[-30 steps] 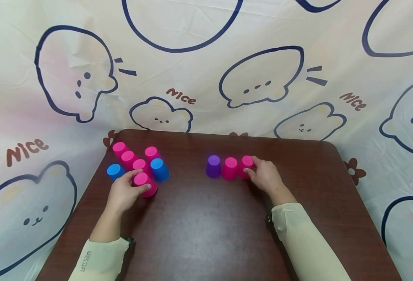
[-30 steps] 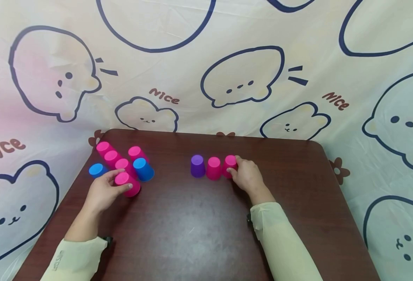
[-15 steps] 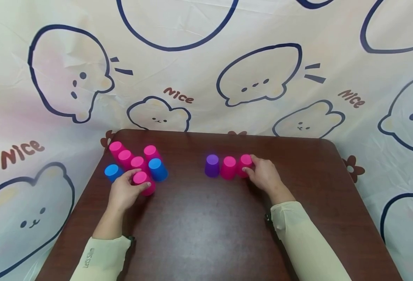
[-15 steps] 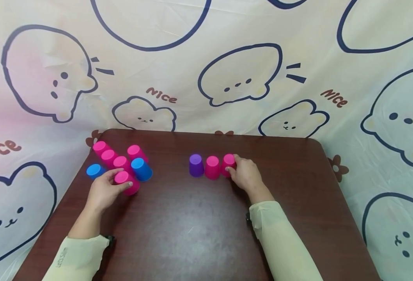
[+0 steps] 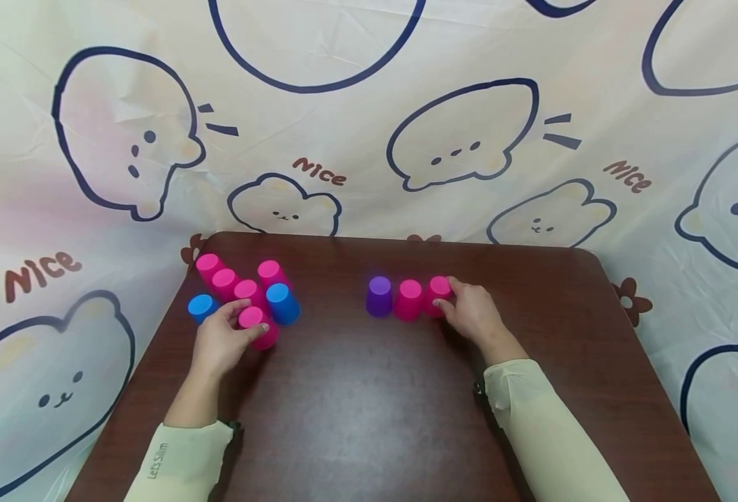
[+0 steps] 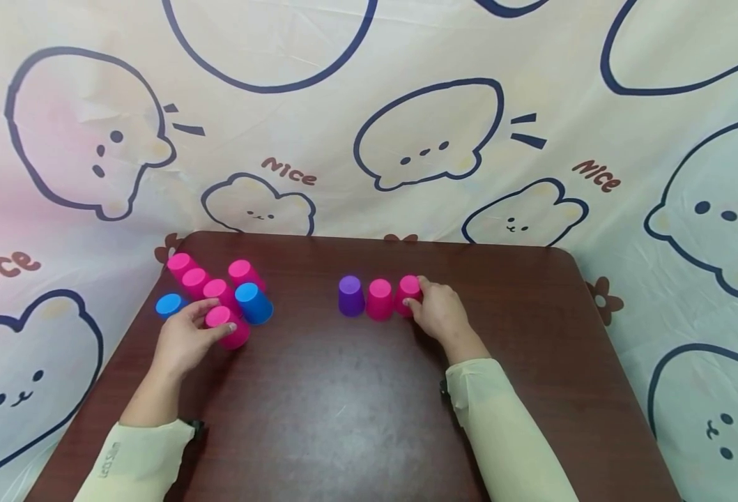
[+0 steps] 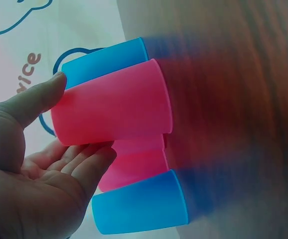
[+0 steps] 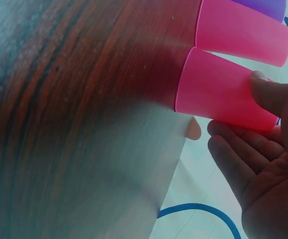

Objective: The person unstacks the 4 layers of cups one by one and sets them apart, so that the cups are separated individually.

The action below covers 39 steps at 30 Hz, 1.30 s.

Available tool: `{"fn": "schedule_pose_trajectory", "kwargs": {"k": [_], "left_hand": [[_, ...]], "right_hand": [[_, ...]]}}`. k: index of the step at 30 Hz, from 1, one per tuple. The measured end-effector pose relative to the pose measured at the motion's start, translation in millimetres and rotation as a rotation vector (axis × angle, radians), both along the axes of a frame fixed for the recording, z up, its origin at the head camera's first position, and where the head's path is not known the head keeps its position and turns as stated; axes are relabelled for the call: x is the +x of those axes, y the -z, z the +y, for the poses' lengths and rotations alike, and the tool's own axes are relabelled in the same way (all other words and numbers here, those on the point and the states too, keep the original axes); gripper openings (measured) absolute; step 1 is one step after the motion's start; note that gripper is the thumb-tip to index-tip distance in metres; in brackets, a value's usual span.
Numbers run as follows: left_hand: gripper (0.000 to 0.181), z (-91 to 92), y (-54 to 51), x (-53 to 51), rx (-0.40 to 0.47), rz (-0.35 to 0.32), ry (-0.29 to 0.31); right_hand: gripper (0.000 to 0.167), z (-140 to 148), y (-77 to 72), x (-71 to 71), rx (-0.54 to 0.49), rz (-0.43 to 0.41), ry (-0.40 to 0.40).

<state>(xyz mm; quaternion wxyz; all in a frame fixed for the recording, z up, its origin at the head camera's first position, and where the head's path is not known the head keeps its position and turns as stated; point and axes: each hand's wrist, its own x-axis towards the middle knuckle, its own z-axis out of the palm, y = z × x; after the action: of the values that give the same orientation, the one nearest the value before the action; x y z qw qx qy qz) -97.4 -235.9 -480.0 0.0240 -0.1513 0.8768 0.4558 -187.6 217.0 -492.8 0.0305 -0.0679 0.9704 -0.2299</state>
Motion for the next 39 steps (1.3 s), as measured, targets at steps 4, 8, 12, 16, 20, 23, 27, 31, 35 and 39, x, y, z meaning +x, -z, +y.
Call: {"fn": "schedule_pose_trajectory", "kwargs": {"k": [4, 8, 12, 16, 20, 23, 27, 31, 35, 39], "left_hand": [[0.083, 1.0, -5.4, -0.1, 0.004, 0.002, -0.005], [0.082, 2.5, -11.8, 0.4, 0.004, 0.015, -0.008], [0.079, 5.0, -19.5, -0.3, -0.003, 0.048, -0.010], [0.077, 7.9, -26.7, -2.0, 0.002, 0.074, -0.008], [0.078, 11.4, -32.8, -2.6, 0.007, 0.078, -0.008], [0.081, 14.1, -37.0, -3.0, 0.003, 0.066, -0.011], [0.085, 17.8, -43.4, -6.3, -0.007, 0.059, 0.001], [0.085, 21.7, -49.2, -11.4, -0.008, 0.070, 0.020], [0.085, 26.4, -51.4, -16.8, 0.006, 0.067, 0.042], [0.086, 33.1, -51.2, -22.7, 0.031, 0.061, 0.063]], "right_hand": [[0.061, 0, 0.3, 0.4, 0.004, 0.006, -0.003], [0.060, 0, 0.5, 0.5, -0.005, 0.001, 0.001], [0.059, 1, 0.6, 0.0, -0.019, -0.008, 0.006], [0.061, 1, 0.2, 0.4, -0.019, -0.011, 0.003], [0.061, 1, 1.0, -0.1, -0.014, -0.005, -0.002], [0.060, 1, 2.1, -1.1, -0.014, 0.000, -0.002], [0.059, 1, 2.0, -1.3, -0.013, 0.004, -0.002], [0.059, 2, 1.2, -0.9, -0.017, 0.011, -0.004], [0.058, 1, 1.9, -1.0, -0.027, -0.004, 0.002], [0.059, 0, 2.5, -1.0, -0.035, -0.016, 0.007]]}}
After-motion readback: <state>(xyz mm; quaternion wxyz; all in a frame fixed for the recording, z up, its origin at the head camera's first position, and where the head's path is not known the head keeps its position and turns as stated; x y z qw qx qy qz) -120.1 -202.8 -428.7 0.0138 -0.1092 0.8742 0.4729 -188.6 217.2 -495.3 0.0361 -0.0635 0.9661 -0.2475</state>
